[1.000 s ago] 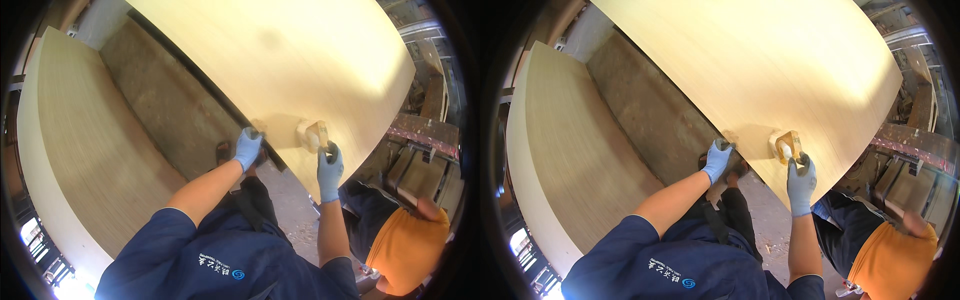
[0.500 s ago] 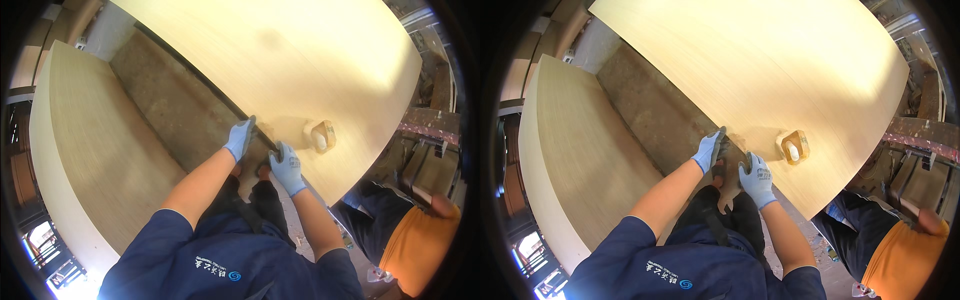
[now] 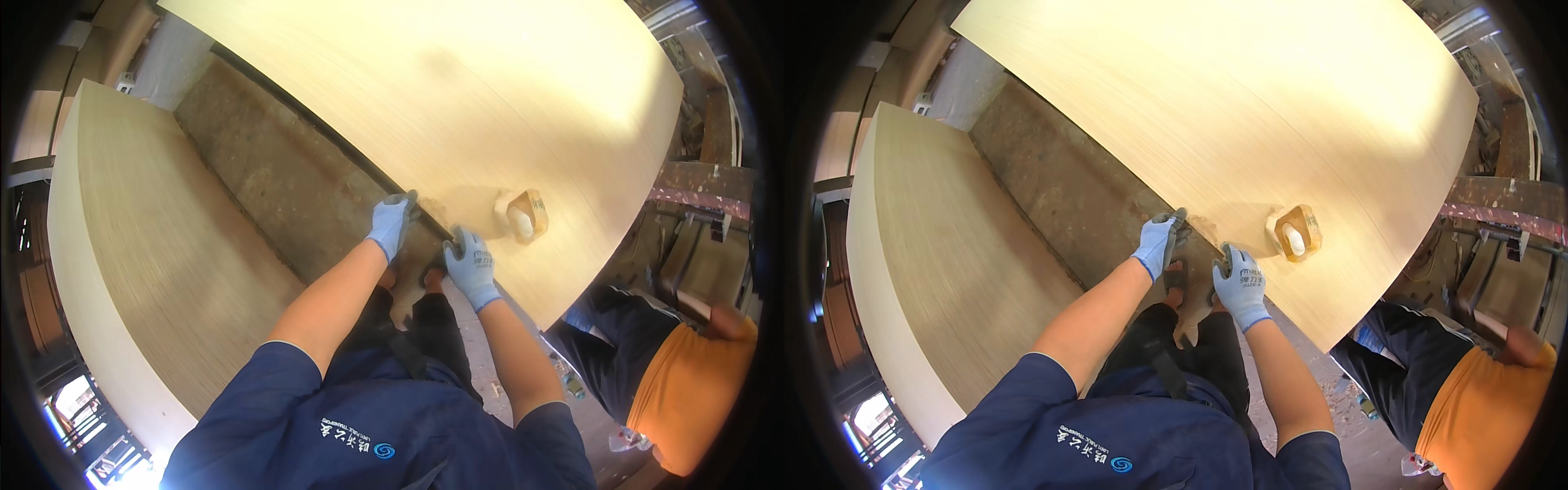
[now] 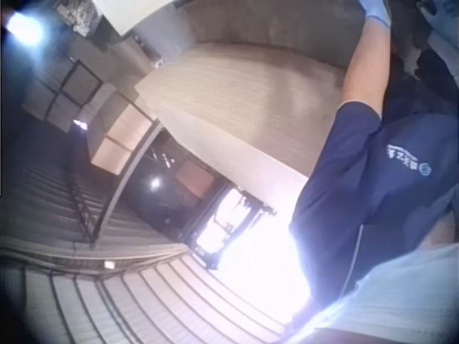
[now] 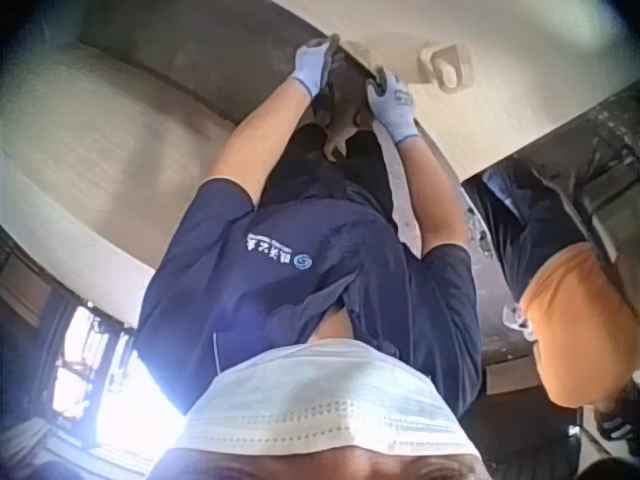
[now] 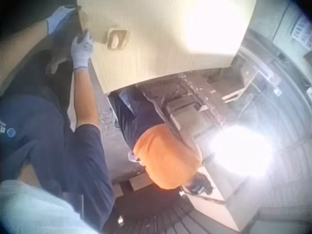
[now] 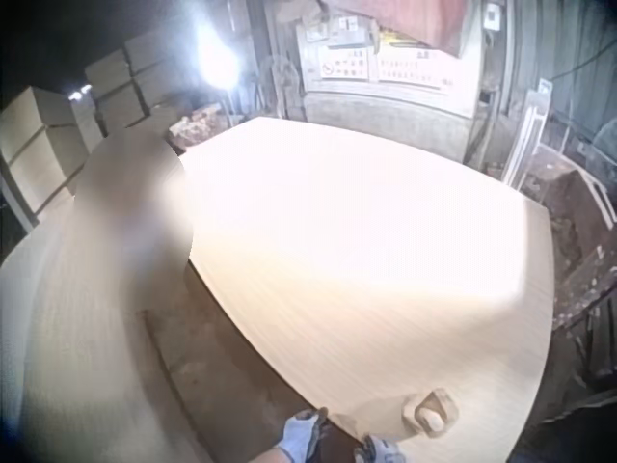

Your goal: The person applies a substance to the edge of a large wooden panel using a small container and a cloth. They then use a utility knife to scrape or trim the edge of the panel. The person also lifts and repositions the panel with another worker.

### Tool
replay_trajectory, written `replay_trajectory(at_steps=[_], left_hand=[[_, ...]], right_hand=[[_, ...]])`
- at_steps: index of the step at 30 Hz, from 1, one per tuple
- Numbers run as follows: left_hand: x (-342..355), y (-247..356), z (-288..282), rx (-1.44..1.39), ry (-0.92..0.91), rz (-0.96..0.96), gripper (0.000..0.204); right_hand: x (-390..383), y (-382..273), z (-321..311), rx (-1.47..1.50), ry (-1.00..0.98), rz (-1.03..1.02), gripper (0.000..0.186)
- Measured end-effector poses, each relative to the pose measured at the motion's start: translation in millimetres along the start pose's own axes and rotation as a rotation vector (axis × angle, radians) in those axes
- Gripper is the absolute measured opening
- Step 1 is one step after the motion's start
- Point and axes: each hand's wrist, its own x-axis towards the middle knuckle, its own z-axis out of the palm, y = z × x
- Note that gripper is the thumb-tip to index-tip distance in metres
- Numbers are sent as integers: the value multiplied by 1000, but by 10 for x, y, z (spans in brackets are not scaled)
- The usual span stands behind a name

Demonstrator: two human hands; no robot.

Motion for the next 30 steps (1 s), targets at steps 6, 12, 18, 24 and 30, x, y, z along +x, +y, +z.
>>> replay_trajectory(at_steps=[6,12,18,24,30], left_hand=[[40,-54,30,1,24,22,43],[58,-85,51,-32,18,23,49],[46,-92,56,-61,12,14,50],[-27,-31,83,-39,14,11,46],[-68,1,119,-34,26,85,47]], right_hand=[[-4,-34,-13,-73,18,-28,39],[-8,-41,18,-178,33,-94,36],[11,-37,48,-240,51,-123,32],[17,-60,56,-245,38,-106,34],[10,-66,81,-244,73,-86,36]])
